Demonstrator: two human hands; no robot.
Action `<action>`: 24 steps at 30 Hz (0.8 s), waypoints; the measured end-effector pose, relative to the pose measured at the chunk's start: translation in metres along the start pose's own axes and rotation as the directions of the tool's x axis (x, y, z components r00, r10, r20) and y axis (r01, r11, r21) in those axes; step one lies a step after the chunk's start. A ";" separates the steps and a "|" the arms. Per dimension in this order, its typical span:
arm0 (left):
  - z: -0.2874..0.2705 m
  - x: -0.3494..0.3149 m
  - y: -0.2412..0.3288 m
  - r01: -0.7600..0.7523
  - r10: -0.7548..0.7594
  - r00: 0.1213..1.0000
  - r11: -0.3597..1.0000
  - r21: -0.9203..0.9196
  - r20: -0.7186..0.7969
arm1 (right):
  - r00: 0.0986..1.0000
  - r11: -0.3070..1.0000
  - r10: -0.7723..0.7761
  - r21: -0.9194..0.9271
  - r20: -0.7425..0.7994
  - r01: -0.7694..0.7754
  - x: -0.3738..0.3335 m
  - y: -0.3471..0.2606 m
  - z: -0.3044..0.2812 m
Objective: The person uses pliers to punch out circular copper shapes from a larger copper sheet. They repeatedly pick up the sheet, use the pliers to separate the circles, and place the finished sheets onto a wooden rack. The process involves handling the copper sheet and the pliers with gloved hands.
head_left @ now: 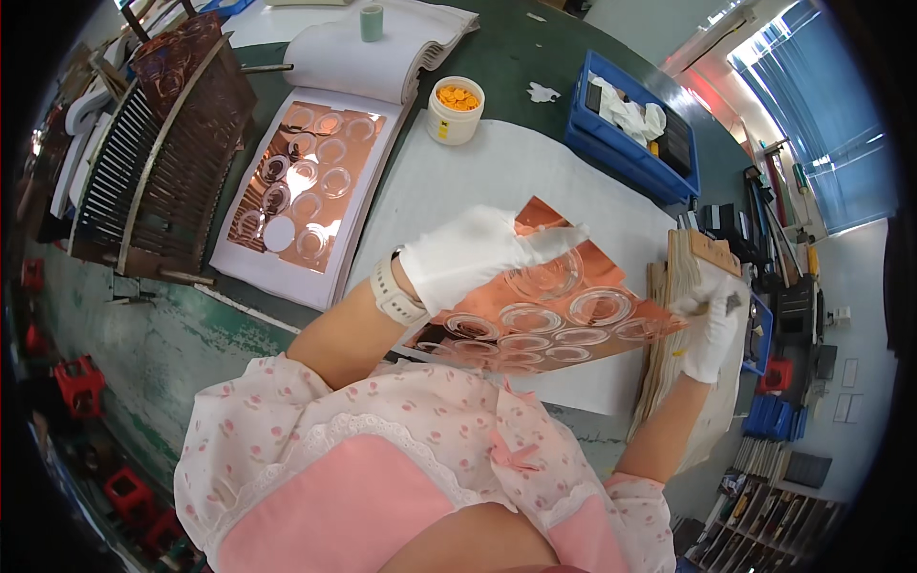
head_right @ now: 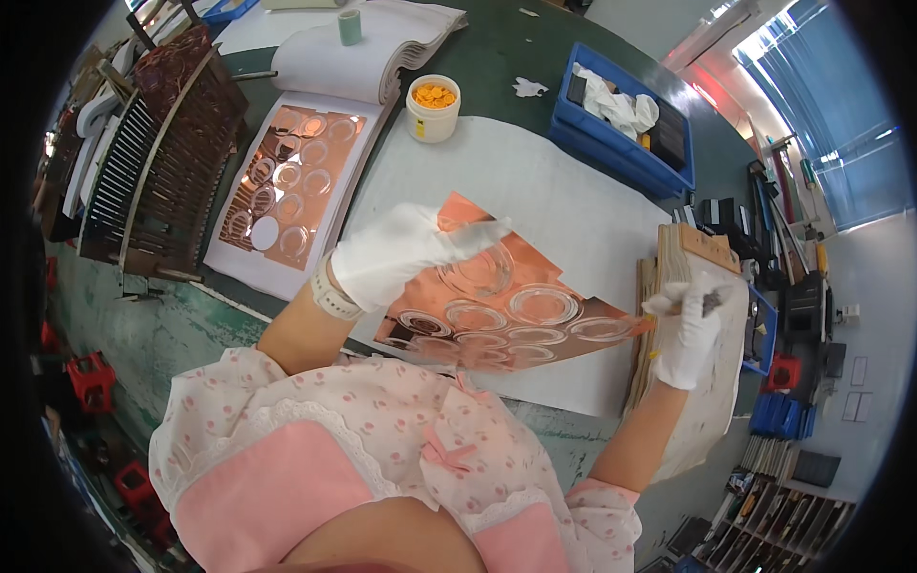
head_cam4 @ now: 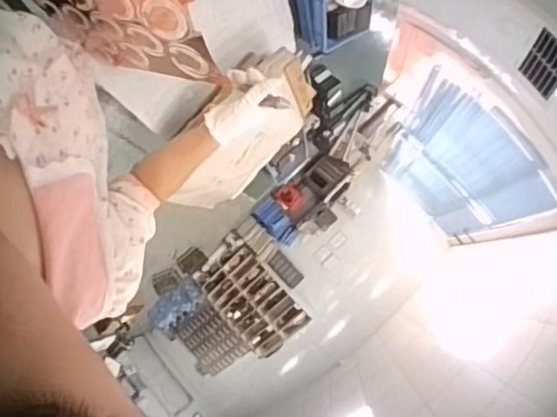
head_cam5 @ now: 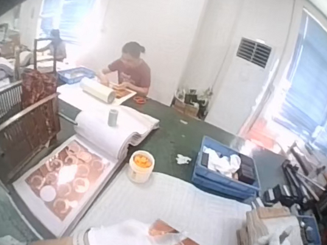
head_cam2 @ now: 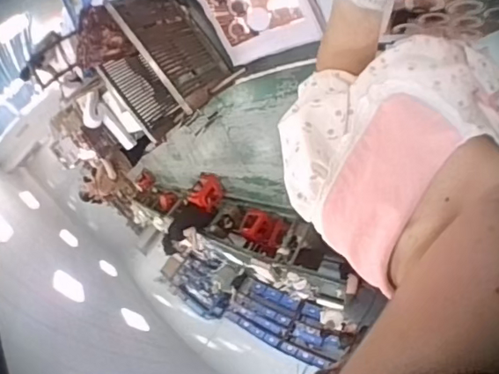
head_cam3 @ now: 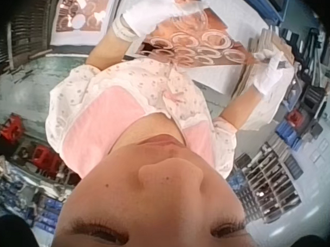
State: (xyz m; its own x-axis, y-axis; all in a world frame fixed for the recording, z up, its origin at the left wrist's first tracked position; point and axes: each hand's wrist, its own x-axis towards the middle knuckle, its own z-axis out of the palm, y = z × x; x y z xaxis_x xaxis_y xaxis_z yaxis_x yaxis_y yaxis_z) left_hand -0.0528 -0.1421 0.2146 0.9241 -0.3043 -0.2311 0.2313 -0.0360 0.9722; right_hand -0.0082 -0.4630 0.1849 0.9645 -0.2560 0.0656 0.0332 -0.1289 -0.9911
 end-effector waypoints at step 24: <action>-0.111 0.077 -0.038 -0.348 0.414 0.904 0.559 -0.753 -0.110 | 0.948 0.799 0.230 0.514 0.218 -0.312 -0.035 0.044 0.048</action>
State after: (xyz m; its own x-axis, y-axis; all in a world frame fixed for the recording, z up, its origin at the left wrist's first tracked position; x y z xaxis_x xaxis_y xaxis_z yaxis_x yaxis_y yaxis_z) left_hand 0.0427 -0.0586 0.1556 0.9644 -0.1849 0.1893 0.0367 0.8021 0.5961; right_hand -0.0277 -0.4141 0.1334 0.9795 -0.0634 -0.1912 -0.1398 0.4694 -0.8719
